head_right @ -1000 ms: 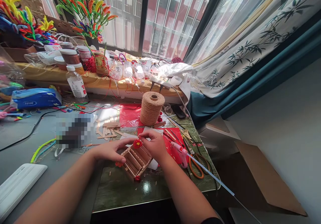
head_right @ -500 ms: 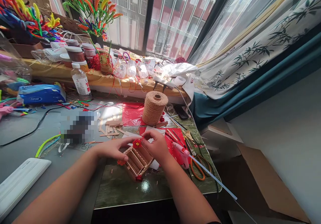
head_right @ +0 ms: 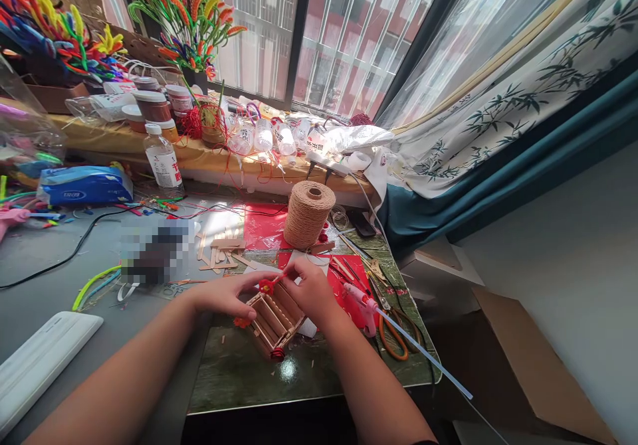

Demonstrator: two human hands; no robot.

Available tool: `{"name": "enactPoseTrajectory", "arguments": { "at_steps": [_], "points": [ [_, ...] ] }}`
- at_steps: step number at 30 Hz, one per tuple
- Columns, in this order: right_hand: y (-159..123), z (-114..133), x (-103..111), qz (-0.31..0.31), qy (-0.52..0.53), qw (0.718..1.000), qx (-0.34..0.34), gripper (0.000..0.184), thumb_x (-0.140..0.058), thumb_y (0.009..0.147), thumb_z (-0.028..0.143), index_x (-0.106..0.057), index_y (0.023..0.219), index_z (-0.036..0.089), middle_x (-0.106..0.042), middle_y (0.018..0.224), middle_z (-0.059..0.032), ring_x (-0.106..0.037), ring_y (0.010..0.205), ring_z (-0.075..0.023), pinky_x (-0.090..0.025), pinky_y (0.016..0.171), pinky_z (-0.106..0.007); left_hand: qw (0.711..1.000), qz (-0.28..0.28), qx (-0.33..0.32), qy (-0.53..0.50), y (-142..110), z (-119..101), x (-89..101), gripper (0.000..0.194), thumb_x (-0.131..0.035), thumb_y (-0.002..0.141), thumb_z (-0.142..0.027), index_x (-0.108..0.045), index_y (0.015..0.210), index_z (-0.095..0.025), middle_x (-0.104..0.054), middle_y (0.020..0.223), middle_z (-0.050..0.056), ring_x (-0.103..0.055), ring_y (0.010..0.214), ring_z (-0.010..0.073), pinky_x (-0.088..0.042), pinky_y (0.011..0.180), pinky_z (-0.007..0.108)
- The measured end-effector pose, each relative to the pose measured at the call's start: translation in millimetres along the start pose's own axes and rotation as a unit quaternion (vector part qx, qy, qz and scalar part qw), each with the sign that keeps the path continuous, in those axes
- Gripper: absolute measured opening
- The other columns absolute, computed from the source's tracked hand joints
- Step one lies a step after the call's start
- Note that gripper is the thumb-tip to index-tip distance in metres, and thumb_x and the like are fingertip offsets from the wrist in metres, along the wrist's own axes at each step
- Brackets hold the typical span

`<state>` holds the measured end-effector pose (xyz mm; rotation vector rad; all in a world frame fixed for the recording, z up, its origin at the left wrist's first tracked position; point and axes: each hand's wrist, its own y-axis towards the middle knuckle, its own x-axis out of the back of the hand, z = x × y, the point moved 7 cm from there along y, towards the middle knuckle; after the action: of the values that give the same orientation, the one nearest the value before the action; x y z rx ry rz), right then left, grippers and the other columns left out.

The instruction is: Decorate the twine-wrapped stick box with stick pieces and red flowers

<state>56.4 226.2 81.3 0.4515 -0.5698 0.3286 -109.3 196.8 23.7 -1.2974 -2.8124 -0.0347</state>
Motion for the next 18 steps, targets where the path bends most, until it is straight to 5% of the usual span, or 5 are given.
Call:
{"name": "enactPoseTrajectory", "arguments": {
  "at_steps": [6,18],
  "points": [
    [1.0,0.1,1.3,0.006,0.006,1.0,-0.019,0.004,-0.072,0.091,0.025,-0.072,0.09,0.022,-0.073,0.085,-0.0018,-0.068,0.08,-0.019,-0.053,0.074,-0.03,1.0,0.01,0.0,-0.007,1.2,-3.9,-2.2,0.091,-0.086,0.077,-0.044,-0.043,0.156,-0.028,-0.042,0.163,0.012,-0.044,0.147,0.0375,-0.037,0.122,0.052],
    [2.3,6.0,2.0,0.005,-0.034,0.999,0.011,0.008,-0.071,0.088,0.015,-0.073,0.086,0.022,-0.074,0.083,-0.0007,-0.068,0.079,-0.0185,-0.05,0.074,-0.029,1.0,0.004,0.002,-0.003,0.7,1.3,0.0,0.095,-0.087,0.077,-0.04,-0.039,0.158,-0.033,-0.031,0.169,0.008,-0.032,0.154,0.0355,-0.033,0.124,0.049]
  ]
}}
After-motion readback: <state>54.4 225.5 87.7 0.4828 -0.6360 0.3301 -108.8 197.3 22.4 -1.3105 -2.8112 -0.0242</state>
